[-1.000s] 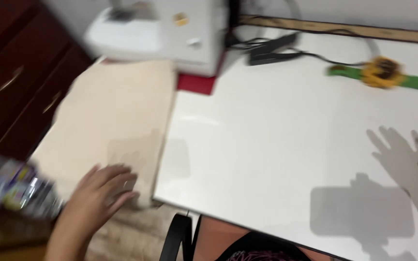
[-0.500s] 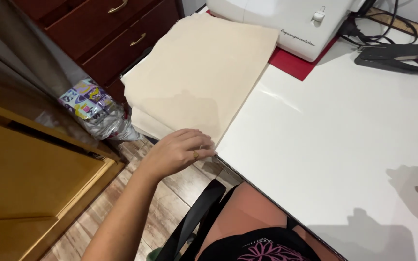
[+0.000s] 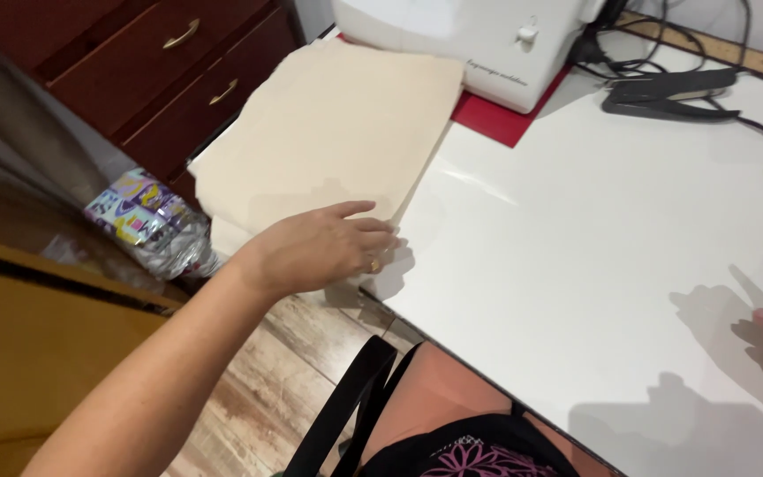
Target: Folding the edge of a fabric piece and securing it with sewing pins
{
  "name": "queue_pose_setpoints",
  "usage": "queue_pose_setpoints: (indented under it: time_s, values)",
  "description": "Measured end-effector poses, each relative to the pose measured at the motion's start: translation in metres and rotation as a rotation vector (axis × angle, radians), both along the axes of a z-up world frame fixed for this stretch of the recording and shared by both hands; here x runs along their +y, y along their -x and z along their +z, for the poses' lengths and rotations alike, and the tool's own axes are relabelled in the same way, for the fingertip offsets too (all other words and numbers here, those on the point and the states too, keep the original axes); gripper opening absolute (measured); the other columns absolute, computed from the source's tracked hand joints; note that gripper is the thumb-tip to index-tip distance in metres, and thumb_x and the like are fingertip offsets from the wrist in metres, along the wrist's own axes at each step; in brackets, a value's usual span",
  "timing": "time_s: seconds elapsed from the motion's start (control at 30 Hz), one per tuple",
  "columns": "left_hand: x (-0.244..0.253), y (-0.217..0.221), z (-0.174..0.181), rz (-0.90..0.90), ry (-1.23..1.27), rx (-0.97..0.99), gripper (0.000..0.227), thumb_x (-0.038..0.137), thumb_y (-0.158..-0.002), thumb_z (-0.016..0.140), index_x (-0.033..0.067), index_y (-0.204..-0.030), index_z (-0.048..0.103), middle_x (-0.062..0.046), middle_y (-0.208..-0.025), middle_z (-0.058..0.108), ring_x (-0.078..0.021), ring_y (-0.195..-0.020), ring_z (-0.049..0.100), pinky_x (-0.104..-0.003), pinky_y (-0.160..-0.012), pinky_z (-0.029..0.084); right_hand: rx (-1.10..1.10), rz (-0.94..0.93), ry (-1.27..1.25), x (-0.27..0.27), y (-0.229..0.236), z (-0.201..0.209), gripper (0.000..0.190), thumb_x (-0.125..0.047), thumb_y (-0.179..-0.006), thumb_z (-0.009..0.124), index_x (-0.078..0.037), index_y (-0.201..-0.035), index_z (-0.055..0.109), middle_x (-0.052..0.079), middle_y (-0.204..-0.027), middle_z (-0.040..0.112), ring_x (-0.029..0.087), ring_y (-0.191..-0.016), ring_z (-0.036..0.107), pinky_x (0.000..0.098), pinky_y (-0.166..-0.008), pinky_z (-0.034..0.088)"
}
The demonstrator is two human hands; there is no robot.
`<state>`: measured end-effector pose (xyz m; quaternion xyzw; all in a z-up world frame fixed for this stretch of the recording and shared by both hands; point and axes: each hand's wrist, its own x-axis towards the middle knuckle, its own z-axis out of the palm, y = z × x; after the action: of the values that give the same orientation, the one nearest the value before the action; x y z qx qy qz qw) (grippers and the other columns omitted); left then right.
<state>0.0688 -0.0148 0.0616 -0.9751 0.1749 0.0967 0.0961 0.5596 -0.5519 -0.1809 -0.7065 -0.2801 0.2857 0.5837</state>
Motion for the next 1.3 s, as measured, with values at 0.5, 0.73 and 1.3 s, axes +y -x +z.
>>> queue_pose_setpoints:
  time_s: [0.5, 0.73, 1.3]
  values:
    - [-0.057, -0.144, 0.055, -0.144, 0.635, -0.296, 0.018, 0.021, -0.105, 0.053, 0.0106, -0.110, 0.066, -0.009, -0.114, 0.071, -0.0282, -0.108, 0.067, -0.053, -0.117, 0.036, -0.403, 0.219, 0.055, 0.120, 0.166, 0.160, 0.080, -0.052, -0.083, 0.056, -0.013, -0.150, 0.037, 0.015, -0.146, 0.058, 0.030, -0.138, 0.055, 0.0471, -0.116, 0.041]
    - [-0.142, -0.249, 0.034, -0.293, 0.986, -0.112, 0.013, 0.015, -0.106, 0.043, 0.0160, -0.106, 0.056, -0.004, -0.104, 0.059, -0.0229, -0.095, 0.060, -0.036, -0.080, 0.044, 0.263, 0.240, -0.259, 0.126, 0.170, 0.183, 0.102, -0.039, -0.086, 0.070, -0.016, -0.168, 0.013, 0.020, -0.132, 0.060, 0.033, -0.117, 0.064, 0.0476, -0.096, 0.051]
    - [-0.088, -0.180, -0.085, 0.204, 0.619, -0.253, 0.052, 0.017, -0.090, 0.073, 0.0093, -0.141, 0.062, -0.013, -0.154, 0.049, -0.0292, -0.141, 0.048, -0.056, -0.120, 0.026, -0.615, -0.583, 0.514, 0.017, 0.056, 0.165, 0.039, -0.016, -0.105, 0.072, -0.016, -0.144, 0.065, 0.002, -0.085, 0.039, 0.018, -0.074, 0.036, 0.0315, -0.069, 0.033]
